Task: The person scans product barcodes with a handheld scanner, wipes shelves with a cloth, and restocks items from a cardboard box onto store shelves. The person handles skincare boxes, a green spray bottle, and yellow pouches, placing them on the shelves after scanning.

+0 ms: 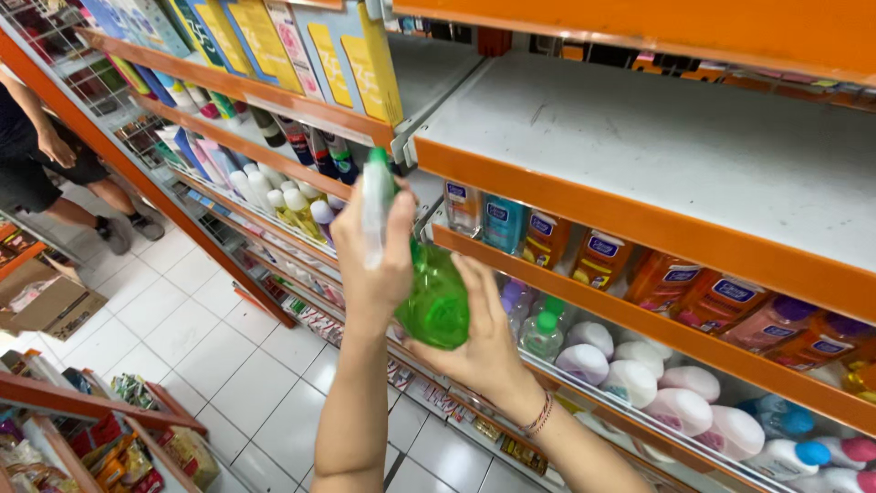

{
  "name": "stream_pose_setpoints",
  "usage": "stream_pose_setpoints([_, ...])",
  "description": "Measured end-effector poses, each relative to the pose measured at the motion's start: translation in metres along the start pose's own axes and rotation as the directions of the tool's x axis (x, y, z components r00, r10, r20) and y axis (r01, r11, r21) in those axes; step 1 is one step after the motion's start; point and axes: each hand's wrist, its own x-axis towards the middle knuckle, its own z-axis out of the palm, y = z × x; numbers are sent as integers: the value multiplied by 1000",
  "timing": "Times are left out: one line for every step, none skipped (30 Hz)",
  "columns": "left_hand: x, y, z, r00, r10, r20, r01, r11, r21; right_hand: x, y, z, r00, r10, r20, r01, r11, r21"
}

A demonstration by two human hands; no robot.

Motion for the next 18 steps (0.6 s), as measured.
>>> stream_pose_setpoints([-9, -7, -1, 1000, -7, 20, 6, 1000, 21, -6, 2, 3, 1000, -14, 18, 14, 1000, 11])
stream_pose_setpoints([-20, -13, 1, 999, -14, 41, 12, 999, 42, -12, 5, 6, 999, -28, 36, 28, 999, 23])
stream_pose_setpoints([-29, -18, 3, 998, -22, 62, 18, 998, 62, -17, 8, 7, 999, 19, 48, -21, 998, 52])
stream_pose_setpoints([-38, -22, 5, 997, -18, 80, 15, 999, 47, -23, 12, 6, 996, 65, 62, -70, 994, 80])
stream_pose_setpoints([-45, -25, 8, 995, -15, 99, 12, 999, 30, -29, 15, 4, 991, 112, 76, -119, 987, 106])
stream_pose_setpoints([-52, -27, 12, 993, -11, 117, 10, 1000, 13, -35, 18, 2, 991, 113, 71, -120, 987, 103])
stream_pose_setpoints([-57, -28, 15, 990, -32, 138, 34, 999, -7, -41, 21, -1, 991, 117, 65, -123, 988, 96])
stream_pose_setpoints([-62, -27, 19, 986, -53, 160, 58, 998, -26, -48, 23, -4, 991, 120, 60, -125, 988, 90])
stream_pose_setpoints([-65, -26, 24, 981, -70, 182, 80, 996, -47, -53, 26, -9, 992, 118, 37, -120, 991, 56])
stream_pose_setpoints([-68, -25, 30, 980, -8, 197, 15, 999, -36, -59, 28, -13, 993, 114, 14, -115, 993, 21])
stream_pose_setpoints([-71, -23, 36, 975, 55, 215, -50, 998, -27, -66, 31, -18, 994, 111, -9, -111, 994, -15])
stream_pose_setpoints([-74, -20, 42, 966, 117, 232, -115, 993, -20, -74, 32, -23, 991, 124, -41, -126, 991, -39])
stream_pose_setpoints([-77, -17, 50, 957, 130, 258, -122, 991, -48, -81, 34, -27, 988, 134, -78, -139, 988, -65])
stream_pose_setpoints([-80, -14, 57, 948, 144, 283, -128, 989, -75, -88, 38, -31, 983, 142, -115, -153, 984, -90])
stream_pose_setpoints([-85, -10, 63, 936, 156, 315, -128, 986, -107, -97, 39, -35, 978, 149, -143, -164, 981, -104])
stream_pose_setpoints([-89, -8, 69, 929, 143, 342, -102, 985, -136, -105, 41, -40, 973, 155, -171, -176, 977, -117])
stream_pose_setpoints([-94, -5, 78, 919, 136, 369, -76, 982, -174, -114, 45, -48, 967, 157, -203, -188, 972, -141])
stream_pose_setpoints([-100, -2, 87, 909, 131, 397, -48, 976, -211, -124, 47, -56, 962, 151, -226, -192, 966, -173])
